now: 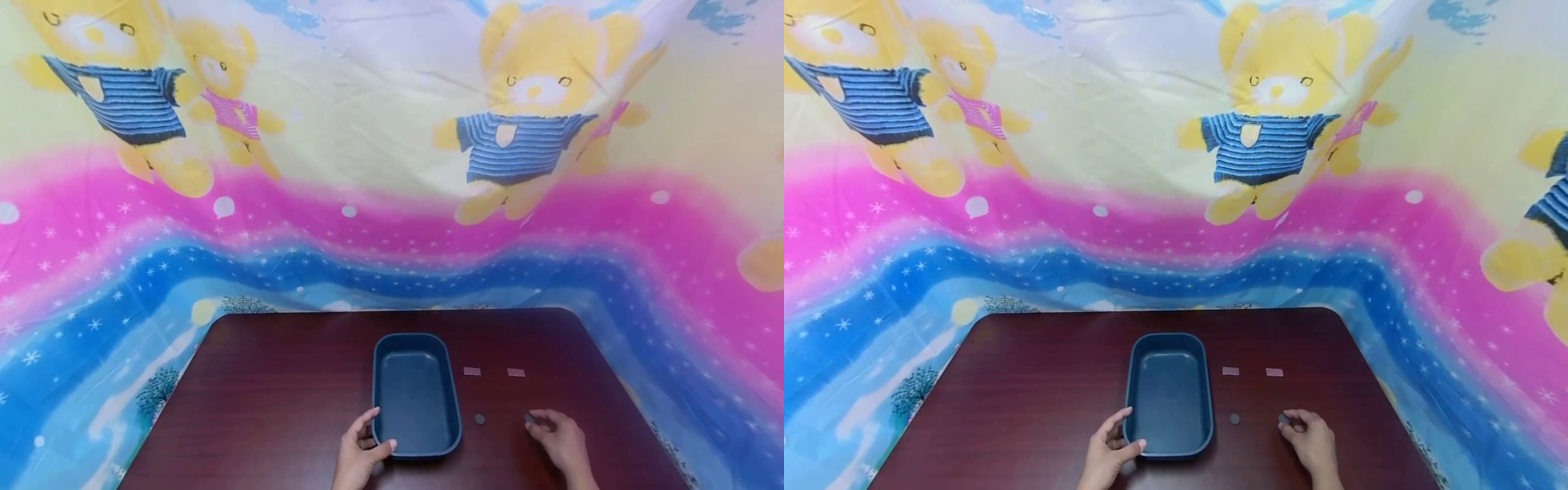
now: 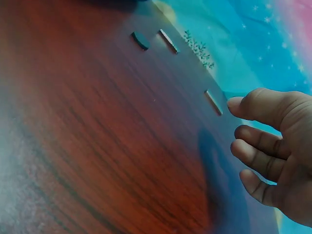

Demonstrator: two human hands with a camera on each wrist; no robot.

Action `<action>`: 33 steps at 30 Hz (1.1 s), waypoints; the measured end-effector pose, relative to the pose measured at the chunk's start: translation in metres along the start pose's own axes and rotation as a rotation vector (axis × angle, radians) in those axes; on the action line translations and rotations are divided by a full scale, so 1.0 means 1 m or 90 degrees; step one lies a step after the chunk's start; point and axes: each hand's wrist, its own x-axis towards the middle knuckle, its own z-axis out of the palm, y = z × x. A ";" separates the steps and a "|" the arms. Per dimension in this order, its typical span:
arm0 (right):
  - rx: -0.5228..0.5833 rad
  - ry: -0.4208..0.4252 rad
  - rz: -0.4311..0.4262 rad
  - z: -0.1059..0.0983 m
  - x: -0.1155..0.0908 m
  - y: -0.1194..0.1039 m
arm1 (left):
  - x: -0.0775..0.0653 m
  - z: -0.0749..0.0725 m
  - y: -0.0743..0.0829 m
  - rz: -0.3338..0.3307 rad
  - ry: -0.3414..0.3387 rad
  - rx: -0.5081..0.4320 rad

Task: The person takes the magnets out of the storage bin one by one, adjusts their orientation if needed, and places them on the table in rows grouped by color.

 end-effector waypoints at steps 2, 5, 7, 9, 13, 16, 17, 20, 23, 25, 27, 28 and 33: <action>0.002 -0.003 0.010 0.001 -0.001 0.003 | 0.000 0.000 0.000 0.000 0.000 -0.001; 0.008 0.003 0.022 0.004 -0.002 0.007 | -0.001 0.000 0.000 0.005 -0.002 -0.002; 0.015 0.009 0.028 0.007 -0.002 0.009 | -0.001 0.000 0.000 0.010 -0.004 -0.004; 0.022 0.016 0.036 0.010 -0.001 0.012 | 0.000 0.000 -0.001 0.010 -0.006 -0.005; 0.028 0.025 0.046 0.013 0.001 0.015 | 0.001 0.000 -0.002 -0.005 -0.008 -0.006; 0.023 0.031 0.050 0.014 0.003 0.016 | 0.001 0.000 -0.002 -0.008 -0.007 -0.002; 0.021 0.032 0.049 0.014 0.004 0.016 | 0.001 0.000 -0.001 -0.007 -0.006 -0.001; 0.011 0.034 0.047 0.015 0.005 0.017 | 0.001 0.000 -0.002 0.000 -0.003 -0.001; 0.002 0.026 0.044 0.014 0.007 0.018 | 0.001 0.001 -0.001 0.006 -0.002 -0.002; -0.007 0.020 0.051 0.014 0.007 0.018 | 0.001 0.001 -0.001 0.008 -0.004 -0.002; -0.014 0.012 0.056 0.014 0.008 0.019 | 0.001 0.000 -0.001 0.011 -0.003 0.001; -0.018 0.009 0.061 0.015 0.008 0.019 | 0.001 0.000 -0.001 0.012 -0.003 0.002; -0.031 -0.005 0.082 0.014 0.009 0.019 | 0.000 0.000 0.000 0.012 -0.002 0.001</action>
